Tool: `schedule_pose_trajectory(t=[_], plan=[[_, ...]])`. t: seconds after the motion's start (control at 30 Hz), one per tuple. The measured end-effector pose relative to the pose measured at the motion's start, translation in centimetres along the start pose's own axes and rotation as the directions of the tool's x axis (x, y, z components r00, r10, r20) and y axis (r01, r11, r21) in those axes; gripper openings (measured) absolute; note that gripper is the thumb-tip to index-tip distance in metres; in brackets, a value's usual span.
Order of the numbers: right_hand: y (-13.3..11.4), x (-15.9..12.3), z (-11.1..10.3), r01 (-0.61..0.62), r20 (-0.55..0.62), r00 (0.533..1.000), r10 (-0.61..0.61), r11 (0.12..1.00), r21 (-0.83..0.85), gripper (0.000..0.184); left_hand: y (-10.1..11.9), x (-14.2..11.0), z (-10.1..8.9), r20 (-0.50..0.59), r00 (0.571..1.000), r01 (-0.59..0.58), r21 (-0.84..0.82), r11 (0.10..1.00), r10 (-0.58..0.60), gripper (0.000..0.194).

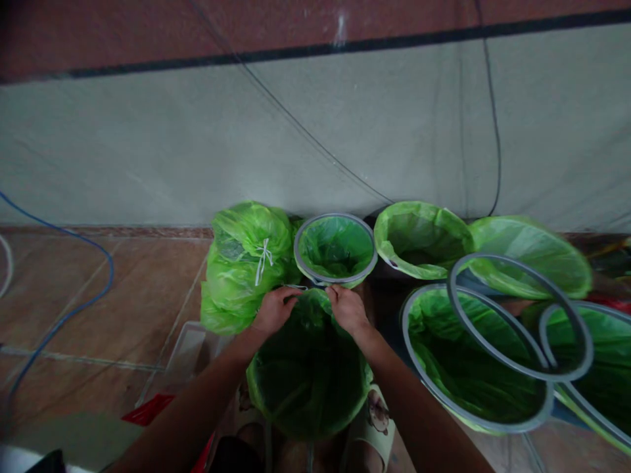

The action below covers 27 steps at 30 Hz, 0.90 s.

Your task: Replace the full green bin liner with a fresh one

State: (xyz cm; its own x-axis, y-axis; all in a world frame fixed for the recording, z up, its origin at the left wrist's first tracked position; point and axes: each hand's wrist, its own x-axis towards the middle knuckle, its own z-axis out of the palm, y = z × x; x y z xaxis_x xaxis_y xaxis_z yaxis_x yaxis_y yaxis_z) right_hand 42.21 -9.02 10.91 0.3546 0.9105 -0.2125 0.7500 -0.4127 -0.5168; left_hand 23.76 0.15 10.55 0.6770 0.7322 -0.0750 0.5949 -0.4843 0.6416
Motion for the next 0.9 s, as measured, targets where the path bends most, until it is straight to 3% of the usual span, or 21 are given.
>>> schedule_pose_trajectory(t=[0.17,0.27,0.37,0.5,0.57,0.63,0.73,0.9], plan=[[1.9,-1.1,1.2,0.156,0.090,0.984,-0.154,0.988,-0.017,0.030,-1.3,-1.7,-0.2,0.004,0.978,-0.208,0.172,0.963,0.211,0.025],[3.3,-1.8,1.4,0.171,0.131,0.978,-0.162,0.983,-0.061,0.035,-1.7,-2.5,-0.4,0.074,0.973,-0.231,0.292,0.928,0.218,0.025],[3.5,-2.3,1.0,0.117,0.185,0.979,-0.081,0.974,-0.193,0.044,-1.7,-3.2,-0.8,0.150,0.970,-0.234,0.355,0.905,0.192,0.026],[1.3,-3.9,-0.8,0.044,0.100,0.995,-0.009,0.936,-0.350,0.059,-1.3,-4.0,-1.7,0.089,0.988,-0.149,0.283,0.947,0.129,0.036],[-0.6,-5.0,-1.7,0.020,-0.009,1.000,-0.025,0.923,-0.384,0.055,-1.0,-3.9,-2.2,0.008,0.994,-0.105,0.203,0.974,0.106,0.042],[-2.7,-5.8,-1.7,0.085,-0.029,0.994,-0.102,0.932,-0.351,0.045,-0.6,-3.0,-2.5,-0.069,0.994,-0.079,0.131,0.988,0.088,0.046],[-4.9,-5.6,0.4,0.177,0.105,0.983,-0.152,0.932,-0.315,0.043,0.2,-1.0,-2.0,-0.116,0.993,-0.013,0.103,0.995,0.025,0.047],[-4.2,-3.1,5.5,-0.002,0.253,0.962,0.101,0.931,-0.364,0.042,1.0,1.0,0.1,0.086,0.993,0.052,0.258,0.965,-0.076,0.034]])
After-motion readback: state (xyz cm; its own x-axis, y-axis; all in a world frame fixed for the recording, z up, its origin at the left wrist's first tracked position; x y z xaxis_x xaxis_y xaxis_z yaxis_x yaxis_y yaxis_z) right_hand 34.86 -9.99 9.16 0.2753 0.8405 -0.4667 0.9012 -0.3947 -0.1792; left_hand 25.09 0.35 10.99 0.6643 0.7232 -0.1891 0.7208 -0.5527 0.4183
